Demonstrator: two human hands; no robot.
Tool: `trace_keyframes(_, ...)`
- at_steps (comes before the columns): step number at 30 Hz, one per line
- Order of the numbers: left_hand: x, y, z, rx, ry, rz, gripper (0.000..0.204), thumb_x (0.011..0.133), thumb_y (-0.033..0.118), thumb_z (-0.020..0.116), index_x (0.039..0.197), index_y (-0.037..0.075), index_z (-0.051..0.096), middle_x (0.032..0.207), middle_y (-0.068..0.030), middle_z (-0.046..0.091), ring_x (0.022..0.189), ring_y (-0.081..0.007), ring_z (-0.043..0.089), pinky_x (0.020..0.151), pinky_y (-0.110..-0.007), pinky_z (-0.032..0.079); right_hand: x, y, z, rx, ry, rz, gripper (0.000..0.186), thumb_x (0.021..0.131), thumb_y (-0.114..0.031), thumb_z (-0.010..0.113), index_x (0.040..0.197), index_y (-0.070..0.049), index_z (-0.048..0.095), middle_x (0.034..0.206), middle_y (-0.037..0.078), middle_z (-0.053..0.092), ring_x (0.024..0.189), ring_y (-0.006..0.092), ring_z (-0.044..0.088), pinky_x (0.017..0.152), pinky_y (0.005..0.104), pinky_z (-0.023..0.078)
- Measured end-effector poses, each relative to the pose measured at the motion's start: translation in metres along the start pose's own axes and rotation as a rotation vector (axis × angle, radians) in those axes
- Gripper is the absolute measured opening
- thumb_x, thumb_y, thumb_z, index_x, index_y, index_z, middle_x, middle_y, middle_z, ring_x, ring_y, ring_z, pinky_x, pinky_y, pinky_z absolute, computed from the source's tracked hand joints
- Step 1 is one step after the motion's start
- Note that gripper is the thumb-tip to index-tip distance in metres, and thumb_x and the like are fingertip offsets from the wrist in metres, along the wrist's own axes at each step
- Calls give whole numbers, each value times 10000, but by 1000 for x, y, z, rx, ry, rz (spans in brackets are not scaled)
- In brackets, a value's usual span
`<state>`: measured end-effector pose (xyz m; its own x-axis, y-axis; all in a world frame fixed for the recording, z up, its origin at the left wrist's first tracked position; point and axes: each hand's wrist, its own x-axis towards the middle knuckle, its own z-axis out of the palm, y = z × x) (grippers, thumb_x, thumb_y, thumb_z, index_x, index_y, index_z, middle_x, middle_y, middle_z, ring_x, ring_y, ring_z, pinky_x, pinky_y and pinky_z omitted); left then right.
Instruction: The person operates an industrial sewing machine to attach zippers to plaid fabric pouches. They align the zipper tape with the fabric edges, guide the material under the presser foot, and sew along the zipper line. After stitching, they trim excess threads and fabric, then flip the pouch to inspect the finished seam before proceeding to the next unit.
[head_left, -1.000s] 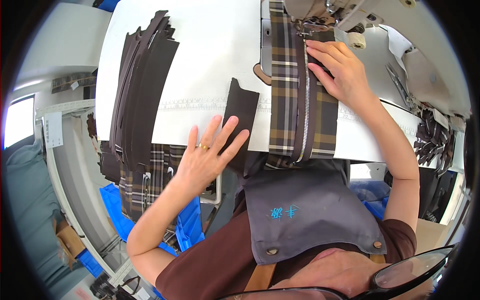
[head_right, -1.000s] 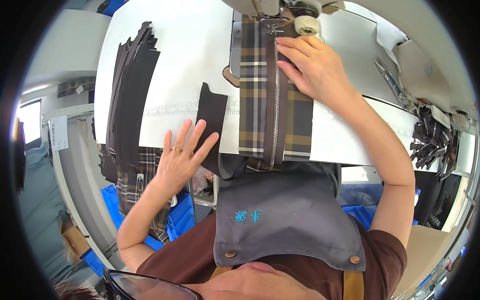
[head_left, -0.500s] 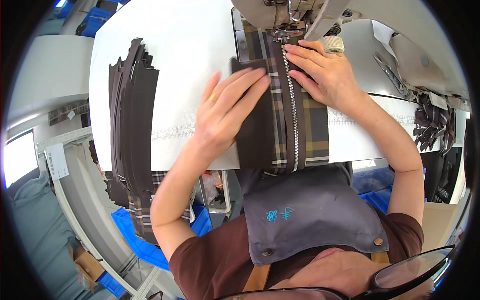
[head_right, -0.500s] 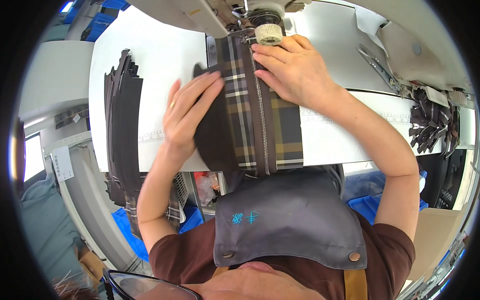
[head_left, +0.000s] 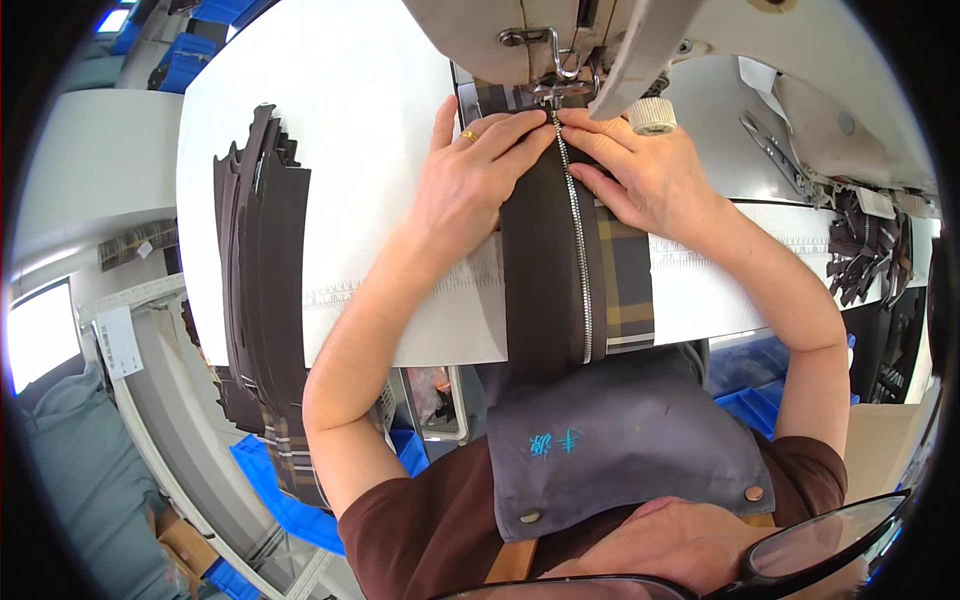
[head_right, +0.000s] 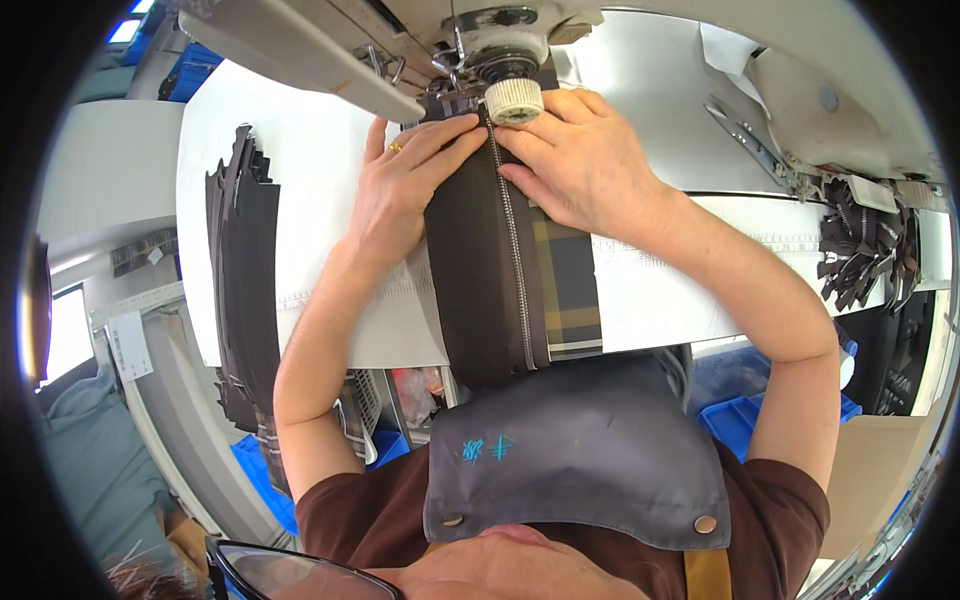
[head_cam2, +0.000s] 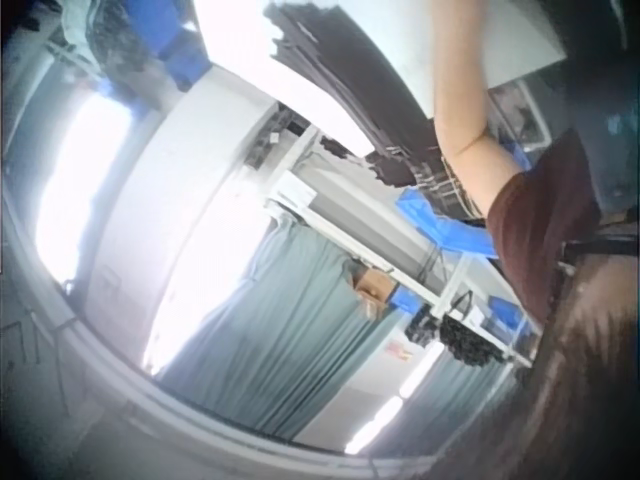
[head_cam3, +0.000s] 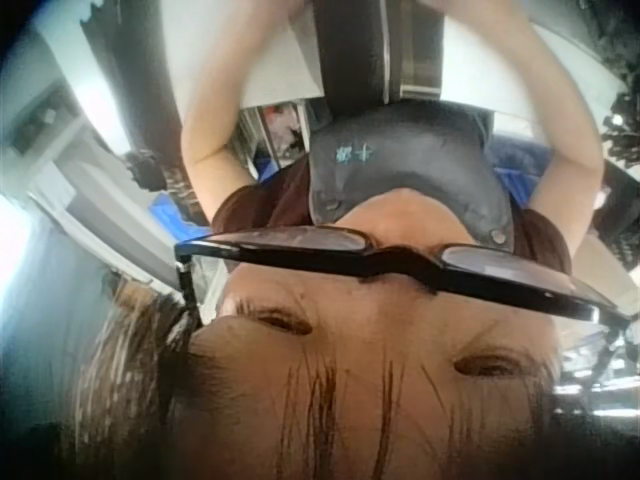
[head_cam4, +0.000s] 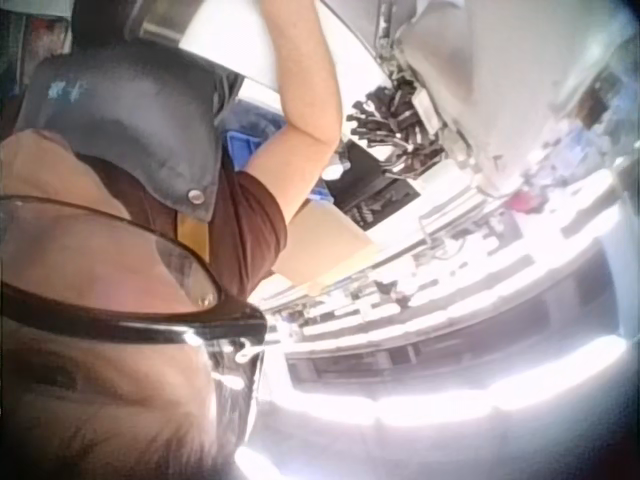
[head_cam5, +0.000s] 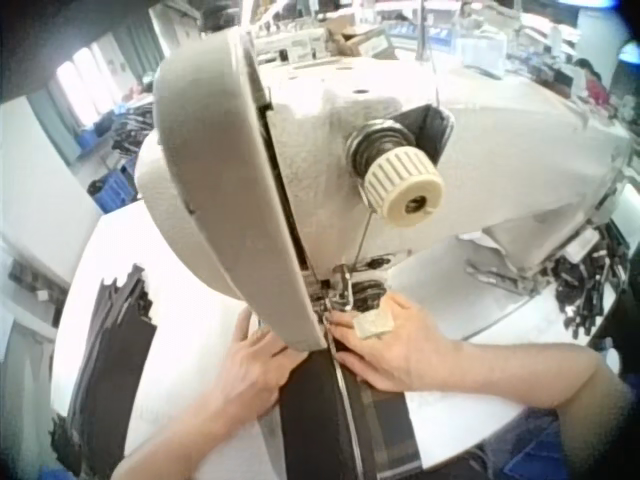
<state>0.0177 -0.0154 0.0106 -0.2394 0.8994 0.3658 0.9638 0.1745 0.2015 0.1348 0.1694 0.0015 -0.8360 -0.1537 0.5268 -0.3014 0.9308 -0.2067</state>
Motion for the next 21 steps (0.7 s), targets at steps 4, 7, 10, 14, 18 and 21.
trace_keyframes(4,1,1,0,-27,22,1,387,747,79,604,1131,110,648,1199,-58,593,1034,-221,580,1006,-427,307,-1,1,-1,17,-2,-2,280,724,-182,718,964,-59,644,894,40,625,875,237,561,800,349,452)
trace_keyframes(7,-1,1,2,-54,21,-24,414,731,19,577,1127,115,645,1200,-57,578,1038,-233,565,998,-474,300,1,1,-2,30,12,-9,289,725,-174,718,977,-54,641,878,49,627,865,238,563,790,349,457)
trace_keyframes(10,-2,0,4,-116,16,-45,500,707,-82,550,1156,127,615,1226,-42,539,1100,-254,536,1031,-615,244,1,2,-1,23,19,-16,289,728,-174,717,978,-52,641,877,52,626,864,238,563,788,350,458)
trace_keyframes(14,-1,0,3,-125,30,-43,502,709,-86,546,1155,131,618,1234,-43,540,1103,-251,536,1037,-615,233,0,2,0,20,9,-17,294,728,-174,718,982,-50,638,870,55,620,847,241,557,773,356,461)
trace_keyframes(18,-2,-2,4,-127,5,-46,499,700,-77,558,1147,135,624,1270,-46,533,1112,-248,536,1040,-615,226,0,3,0,29,19,-19,296,727,-173,718,982,-47,634,848,52,614,833,243,551,758,356,463)
trace_keyframes(21,-2,-1,1,-95,-38,-42,546,683,-57,600,1191,144,596,1309,-52,516,1141,-243,521,1034,-634,225,-1,3,-1,32,-13,-13,354,720,-168,723,1038,-51,618,886,60,612,820,249,550,752,358,463)
